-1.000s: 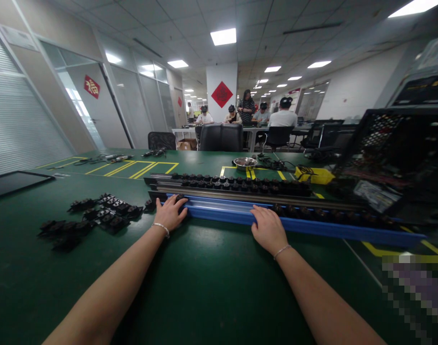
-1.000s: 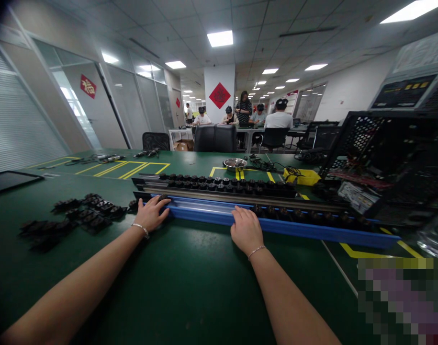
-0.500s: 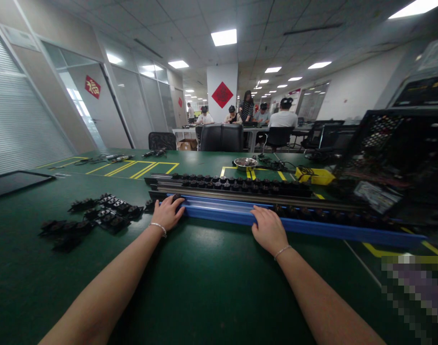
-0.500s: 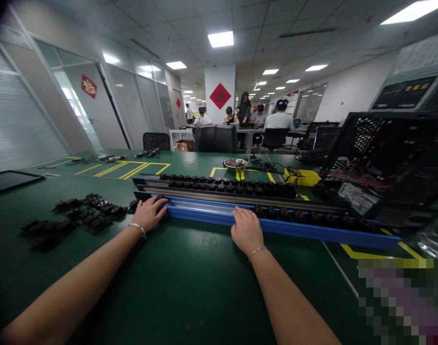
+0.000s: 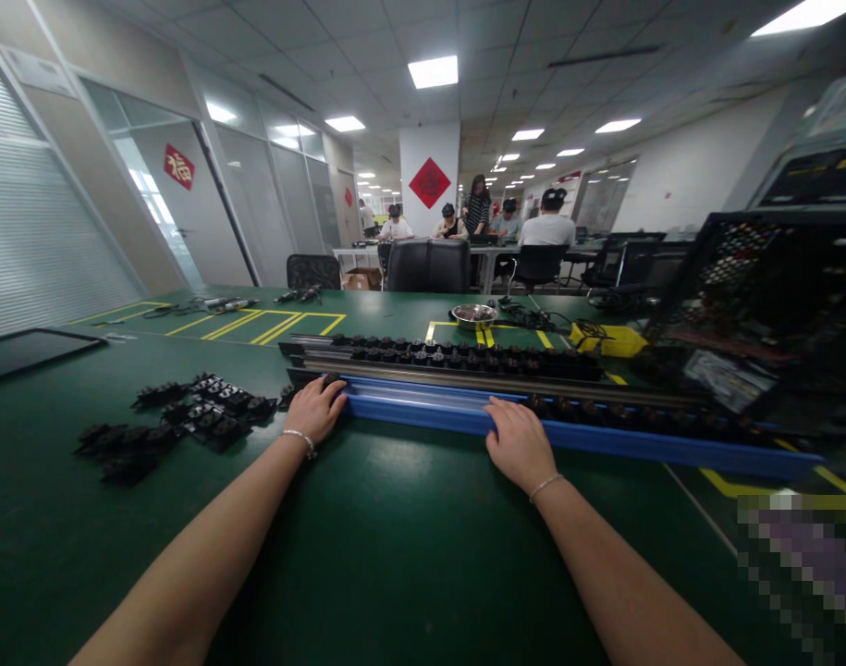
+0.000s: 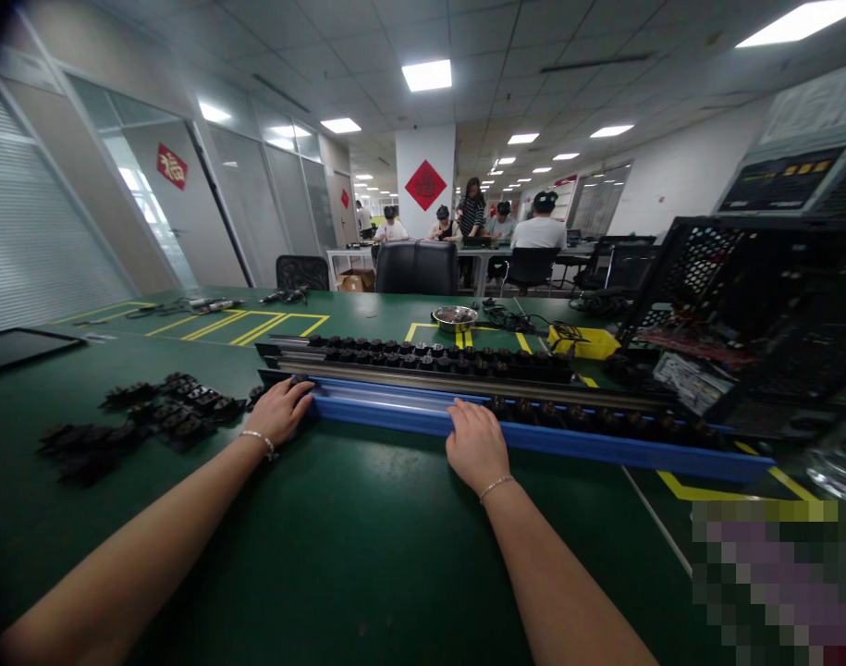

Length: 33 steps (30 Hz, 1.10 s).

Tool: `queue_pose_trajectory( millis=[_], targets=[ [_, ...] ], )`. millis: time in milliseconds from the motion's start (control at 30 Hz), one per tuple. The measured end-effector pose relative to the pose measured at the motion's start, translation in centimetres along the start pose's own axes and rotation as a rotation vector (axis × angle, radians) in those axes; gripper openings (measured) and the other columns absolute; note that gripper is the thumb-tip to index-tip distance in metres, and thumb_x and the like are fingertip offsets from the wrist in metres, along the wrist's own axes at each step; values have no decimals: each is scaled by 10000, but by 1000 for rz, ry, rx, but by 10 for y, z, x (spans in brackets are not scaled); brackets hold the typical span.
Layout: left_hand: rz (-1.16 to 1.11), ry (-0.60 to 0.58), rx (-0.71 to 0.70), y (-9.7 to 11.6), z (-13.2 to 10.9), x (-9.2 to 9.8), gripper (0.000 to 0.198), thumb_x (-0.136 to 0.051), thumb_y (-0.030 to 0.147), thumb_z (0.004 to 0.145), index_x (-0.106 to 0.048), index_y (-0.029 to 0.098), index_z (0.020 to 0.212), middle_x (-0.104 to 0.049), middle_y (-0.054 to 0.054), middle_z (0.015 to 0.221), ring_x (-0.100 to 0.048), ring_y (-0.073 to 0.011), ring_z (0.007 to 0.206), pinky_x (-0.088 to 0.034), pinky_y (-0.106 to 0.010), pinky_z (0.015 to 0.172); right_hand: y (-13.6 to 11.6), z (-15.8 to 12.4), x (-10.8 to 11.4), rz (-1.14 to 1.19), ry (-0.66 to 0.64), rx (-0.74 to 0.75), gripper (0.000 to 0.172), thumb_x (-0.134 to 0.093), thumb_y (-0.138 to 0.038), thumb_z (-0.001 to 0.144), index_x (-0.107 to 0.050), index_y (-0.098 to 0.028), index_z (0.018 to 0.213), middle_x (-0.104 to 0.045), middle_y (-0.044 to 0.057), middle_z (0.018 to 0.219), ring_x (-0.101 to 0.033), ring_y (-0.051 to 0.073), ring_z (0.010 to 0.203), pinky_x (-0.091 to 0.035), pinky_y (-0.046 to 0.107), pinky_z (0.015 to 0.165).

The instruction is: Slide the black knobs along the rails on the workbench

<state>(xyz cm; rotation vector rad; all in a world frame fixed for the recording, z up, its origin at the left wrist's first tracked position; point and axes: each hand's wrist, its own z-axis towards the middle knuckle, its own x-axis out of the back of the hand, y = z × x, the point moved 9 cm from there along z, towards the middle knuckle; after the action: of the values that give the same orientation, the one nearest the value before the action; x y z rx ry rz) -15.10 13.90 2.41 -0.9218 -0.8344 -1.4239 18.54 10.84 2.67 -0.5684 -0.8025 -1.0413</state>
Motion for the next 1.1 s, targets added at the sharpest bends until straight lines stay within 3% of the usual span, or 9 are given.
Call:
queue_pose_trajectory(
  millis=[233,667,900,1100],
  targets=[
    [13,11,9,-3,1,4,463,-265,425,918,-556,249,1232,-555,-86,1219,-469,-221,1176,-361,-357,1012,0,0,-1,1,13,11,382,-453,-138,743,-612,-140,1089,-605,103,1205,-511,211,1114,-335,385,995],
    [-2,-108,185,-7,1,1,469,-255,530,898,-499,393,1275,-498,-87,1307,-433,-301,1215,-373,-500,946,0,0,-1,4,14,15,376,-456,-141,743,-612,-138,1085,-609,104,1198,-515,212,1110,-340,383,991],
    [-46,-45,216,-17,3,0,483,-216,470,920,-549,345,1246,-549,-74,1236,-537,-241,1096,-415,-385,935,0,0,0,6,10,9,378,-452,-134,739,-614,-146,1081,-608,98,1201,-518,214,1107,-335,384,993],
    [-108,-37,238,-24,3,-4,502,-195,452,928,-537,307,1266,-524,-80,1261,-525,-228,1135,-414,-358,955,-1,0,0,5,1,10,369,-449,-145,754,-610,-137,1087,-610,99,1196,-516,213,1108,-330,380,998]
  ],
)
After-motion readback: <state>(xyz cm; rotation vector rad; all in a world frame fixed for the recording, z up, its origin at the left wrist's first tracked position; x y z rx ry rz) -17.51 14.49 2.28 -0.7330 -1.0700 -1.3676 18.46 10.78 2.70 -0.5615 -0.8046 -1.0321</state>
